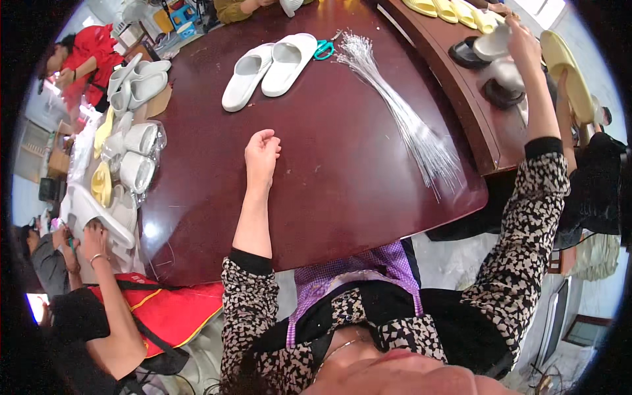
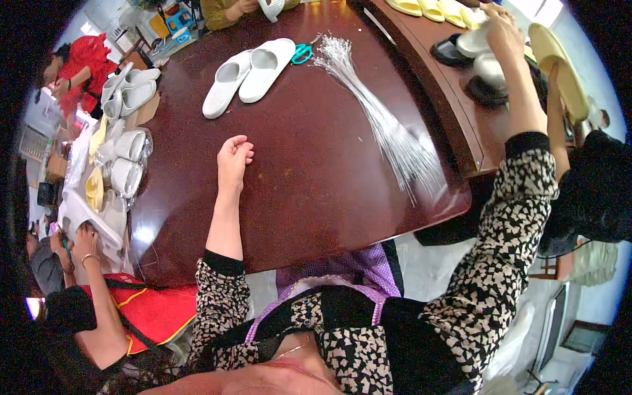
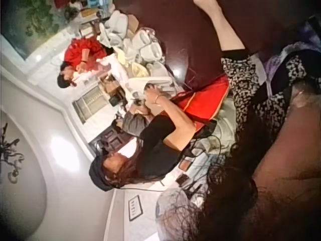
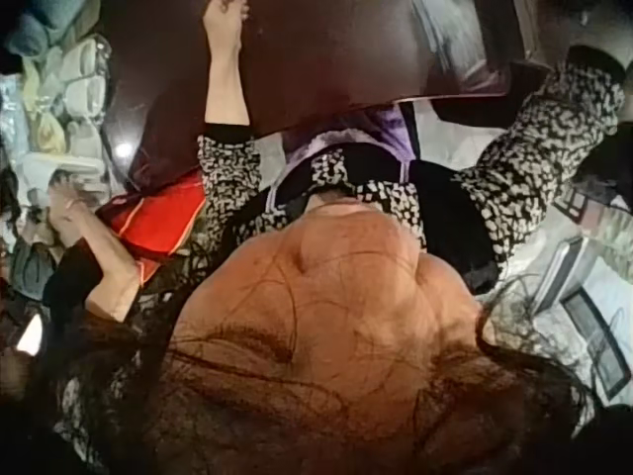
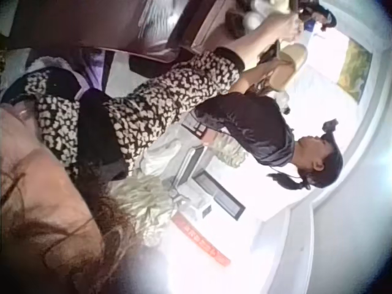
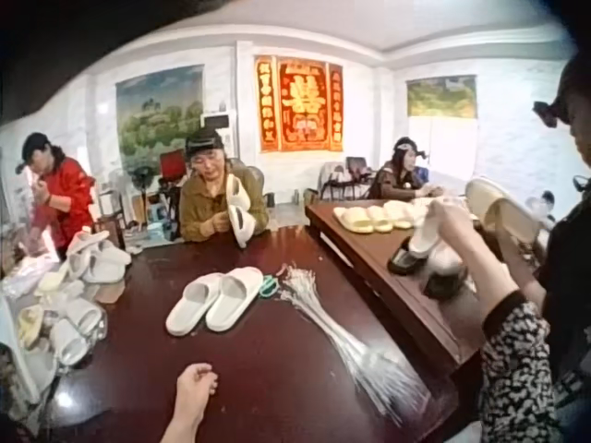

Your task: The person fastens pairs of slippers together by threading plastic fastener ties through each pair by hand on a table.

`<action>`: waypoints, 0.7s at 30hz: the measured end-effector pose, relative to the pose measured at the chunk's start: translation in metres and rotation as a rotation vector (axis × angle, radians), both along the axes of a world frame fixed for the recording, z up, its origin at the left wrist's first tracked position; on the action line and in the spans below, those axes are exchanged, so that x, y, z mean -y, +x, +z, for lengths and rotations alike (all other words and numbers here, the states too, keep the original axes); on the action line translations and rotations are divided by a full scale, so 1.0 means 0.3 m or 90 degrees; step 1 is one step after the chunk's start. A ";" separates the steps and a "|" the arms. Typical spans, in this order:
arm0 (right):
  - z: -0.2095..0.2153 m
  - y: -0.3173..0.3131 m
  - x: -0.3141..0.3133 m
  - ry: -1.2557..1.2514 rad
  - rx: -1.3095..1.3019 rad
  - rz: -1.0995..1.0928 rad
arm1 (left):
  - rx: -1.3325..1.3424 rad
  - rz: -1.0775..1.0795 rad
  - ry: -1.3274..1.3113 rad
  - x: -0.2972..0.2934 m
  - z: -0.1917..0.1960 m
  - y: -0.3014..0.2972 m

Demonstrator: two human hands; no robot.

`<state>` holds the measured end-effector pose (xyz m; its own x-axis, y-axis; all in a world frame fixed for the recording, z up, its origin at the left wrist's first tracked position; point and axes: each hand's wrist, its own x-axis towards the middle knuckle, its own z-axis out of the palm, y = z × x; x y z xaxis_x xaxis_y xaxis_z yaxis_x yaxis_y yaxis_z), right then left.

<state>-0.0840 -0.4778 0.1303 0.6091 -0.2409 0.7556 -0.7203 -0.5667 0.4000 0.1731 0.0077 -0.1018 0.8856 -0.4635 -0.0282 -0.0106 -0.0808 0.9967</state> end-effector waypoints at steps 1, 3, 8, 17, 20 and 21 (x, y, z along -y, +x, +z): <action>-0.037 0.016 0.037 0.298 0.061 -0.044 | 0.004 -0.005 0.002 0.010 -0.003 -0.002; -0.167 0.079 -0.018 0.649 0.081 0.086 | 0.008 0.006 0.015 0.004 0.006 -0.005; -0.467 0.167 -0.268 0.670 -0.122 0.344 | 0.021 0.007 0.017 0.022 0.021 -0.022; -0.654 0.395 -0.470 0.641 -0.041 0.297 | 0.036 -0.004 0.026 0.030 0.046 -0.064; -0.656 0.415 -0.481 0.641 -0.077 0.237 | 0.039 -0.005 0.023 0.030 0.042 -0.069; -0.660 0.411 -0.485 0.636 -0.081 0.227 | 0.038 -0.008 0.024 0.031 0.038 -0.071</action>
<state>0.0391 -0.3323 -0.0677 0.8266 -0.5087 0.2406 -0.4346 -0.8487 -0.3013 0.1519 -0.0015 -0.0904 0.8801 -0.4748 0.0067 -0.0711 -0.1178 0.9905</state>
